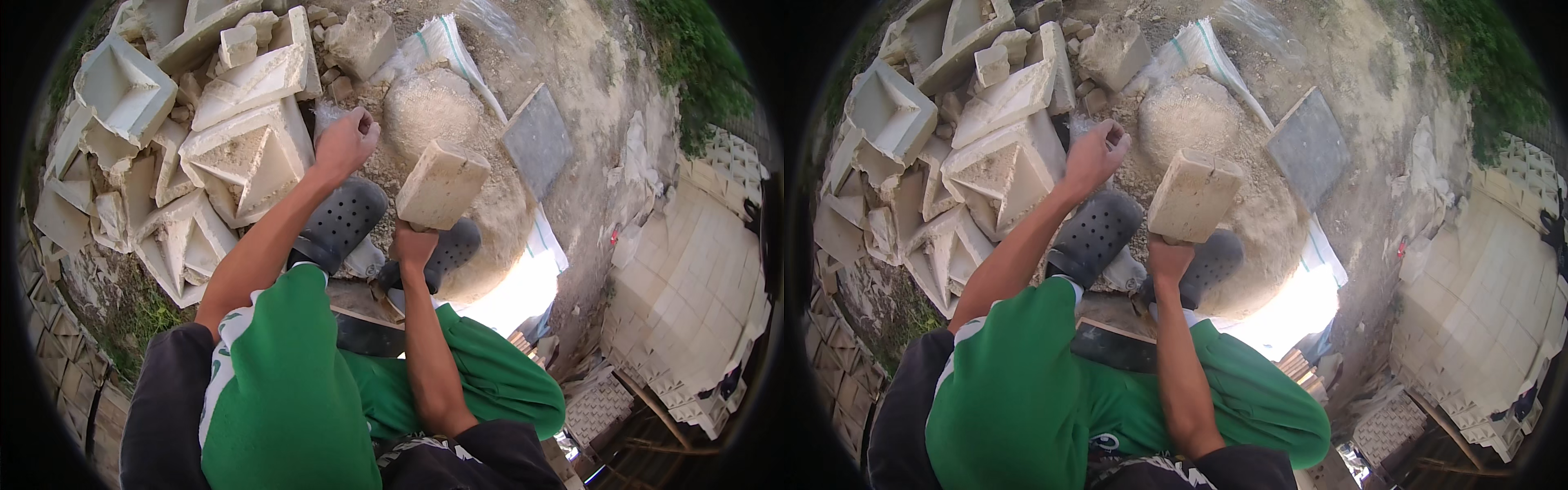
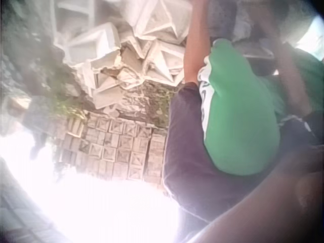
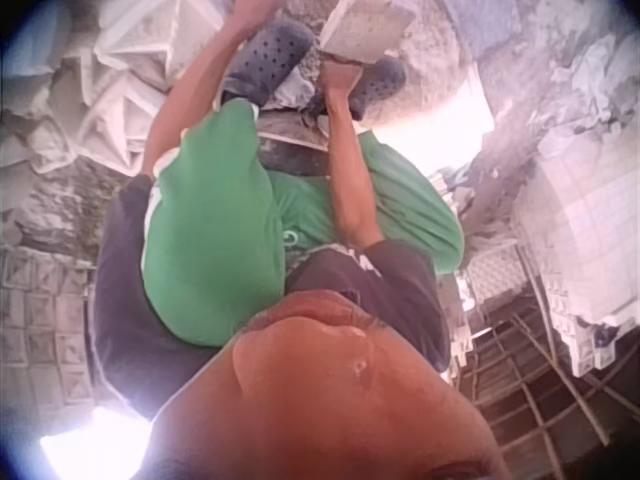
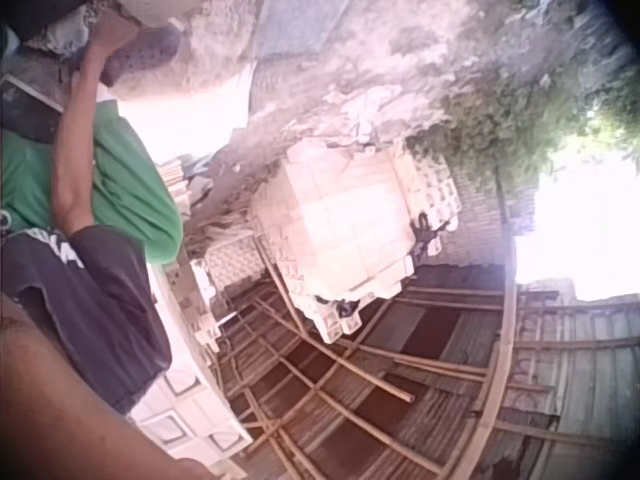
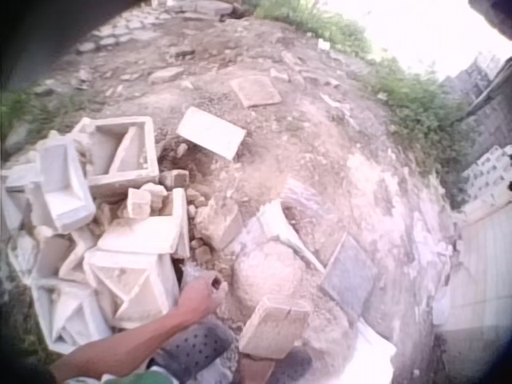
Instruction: The person uses a wooden mallet to repeatedly strike and break light-colored stone blocks into smaller pieces. The person holds each block with one hand and strikes it with the mallet, then discards the broken pieces onto a pile.
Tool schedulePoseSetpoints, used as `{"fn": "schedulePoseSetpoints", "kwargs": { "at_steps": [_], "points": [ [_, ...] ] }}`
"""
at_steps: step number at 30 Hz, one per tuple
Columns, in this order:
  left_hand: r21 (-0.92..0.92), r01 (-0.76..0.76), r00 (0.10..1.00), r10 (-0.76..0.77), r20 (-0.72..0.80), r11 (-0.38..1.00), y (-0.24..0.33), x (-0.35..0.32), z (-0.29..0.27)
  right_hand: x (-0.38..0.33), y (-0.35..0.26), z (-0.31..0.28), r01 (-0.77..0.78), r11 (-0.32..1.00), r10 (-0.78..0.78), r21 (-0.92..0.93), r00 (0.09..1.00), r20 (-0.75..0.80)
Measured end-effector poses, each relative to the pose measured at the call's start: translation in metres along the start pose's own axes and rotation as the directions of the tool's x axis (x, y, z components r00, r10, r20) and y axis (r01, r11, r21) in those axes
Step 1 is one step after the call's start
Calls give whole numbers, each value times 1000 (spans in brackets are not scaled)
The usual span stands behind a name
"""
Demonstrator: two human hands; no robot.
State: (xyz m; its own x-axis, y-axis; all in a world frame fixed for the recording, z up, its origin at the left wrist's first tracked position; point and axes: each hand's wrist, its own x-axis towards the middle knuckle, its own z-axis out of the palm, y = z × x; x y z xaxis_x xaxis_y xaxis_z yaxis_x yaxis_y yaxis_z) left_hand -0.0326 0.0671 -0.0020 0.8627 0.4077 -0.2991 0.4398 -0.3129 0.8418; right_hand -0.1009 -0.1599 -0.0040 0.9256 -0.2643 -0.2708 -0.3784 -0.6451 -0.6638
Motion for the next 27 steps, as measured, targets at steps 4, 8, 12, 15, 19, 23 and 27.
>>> {"fn": "schedulePoseSetpoints", "kwargs": {
  "at_steps": [4,8,12,15,19,23,27],
  "points": [
    [17,15,1000,-15,17,1000,-5,0,-2,3,-41,-15,-307,932,344,-193,916,205],
    [10,23,999,-23,47,1000,0,-1,-1,5,-5,-5,-78,997,79,-18,994,79],
    [35,4,999,-5,35,999,-3,2,-6,14,-44,-16,-295,912,356,-287,914,193],
    [67,-5,997,0,73,998,6,6,-4,17,-42,-23,-263,960,276,-92,945,177],
    [86,-10,997,4,77,996,13,2,-1,34,-11,-3,-71,995,74,-64,996,58],
    [81,-15,997,8,82,997,4,4,-3,43,-51,-15,-118,980,140,-162,981,136],
    [40,-11,997,7,81,999,9,0,-1,38,-26,-11,50,998,-50,22,999,-8]
  ]
}}
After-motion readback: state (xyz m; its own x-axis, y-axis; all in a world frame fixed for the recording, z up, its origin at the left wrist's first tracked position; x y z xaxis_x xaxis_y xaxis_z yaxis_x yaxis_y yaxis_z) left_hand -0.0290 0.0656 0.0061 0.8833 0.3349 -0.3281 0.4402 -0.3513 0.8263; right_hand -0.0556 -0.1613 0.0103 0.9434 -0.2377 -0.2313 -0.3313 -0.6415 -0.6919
